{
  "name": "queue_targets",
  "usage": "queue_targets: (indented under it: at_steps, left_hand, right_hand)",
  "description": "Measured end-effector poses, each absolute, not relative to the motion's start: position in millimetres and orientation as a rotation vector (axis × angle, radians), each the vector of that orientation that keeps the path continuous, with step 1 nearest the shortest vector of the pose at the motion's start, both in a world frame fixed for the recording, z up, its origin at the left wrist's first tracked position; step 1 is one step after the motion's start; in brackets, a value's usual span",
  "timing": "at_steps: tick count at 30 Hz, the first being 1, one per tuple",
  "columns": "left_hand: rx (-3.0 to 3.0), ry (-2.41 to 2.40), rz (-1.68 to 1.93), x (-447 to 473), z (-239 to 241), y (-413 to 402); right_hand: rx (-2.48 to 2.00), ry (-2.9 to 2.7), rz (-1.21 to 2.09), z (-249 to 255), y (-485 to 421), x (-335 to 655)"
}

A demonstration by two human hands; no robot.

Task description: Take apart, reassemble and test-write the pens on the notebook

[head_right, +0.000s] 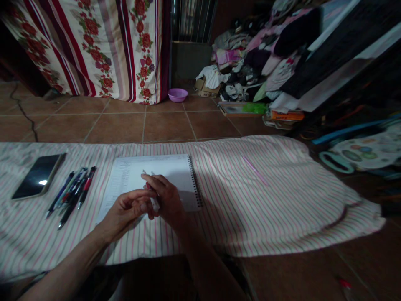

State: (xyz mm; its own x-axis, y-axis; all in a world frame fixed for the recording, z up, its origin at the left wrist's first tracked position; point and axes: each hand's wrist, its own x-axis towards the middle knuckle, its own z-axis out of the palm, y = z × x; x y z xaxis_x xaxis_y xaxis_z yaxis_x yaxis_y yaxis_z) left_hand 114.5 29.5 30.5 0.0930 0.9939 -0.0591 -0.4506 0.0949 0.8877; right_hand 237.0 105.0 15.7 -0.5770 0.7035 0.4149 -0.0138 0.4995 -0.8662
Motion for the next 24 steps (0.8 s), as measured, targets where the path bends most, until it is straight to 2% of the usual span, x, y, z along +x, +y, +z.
queue_targets:
  at_steps: [5, 11, 14, 20, 24]
  left_hand:
    - [1.009, 0.867, 1.23, 112.7, 33.6, 21.5]
    - [1.772, 1.533, 1.081, 110.7, 18.2, 10.6]
    - [1.984, 1.732, 0.941, 109.0, 5.4, 7.7]
    - [2.205, 1.802, 0.808, 109.5, -1.2, 6.0]
    - [2.308, 1.851, 0.761, 111.5, 1.1, 7.9]
  right_hand:
    - [-0.713, -1.773, 1.126, 12.6, 104.4, 232.5]
    - [-1.12, -1.512, 1.124, 11.5, 112.0, 228.8]
    - [-1.196, -1.624, 1.078, 10.1, 111.8, 228.4]
    - [-1.265, -1.934, 0.681, 5.3, 108.2, 227.0]
    - [-1.302, -2.015, 0.619, 3.1, 109.5, 229.5]
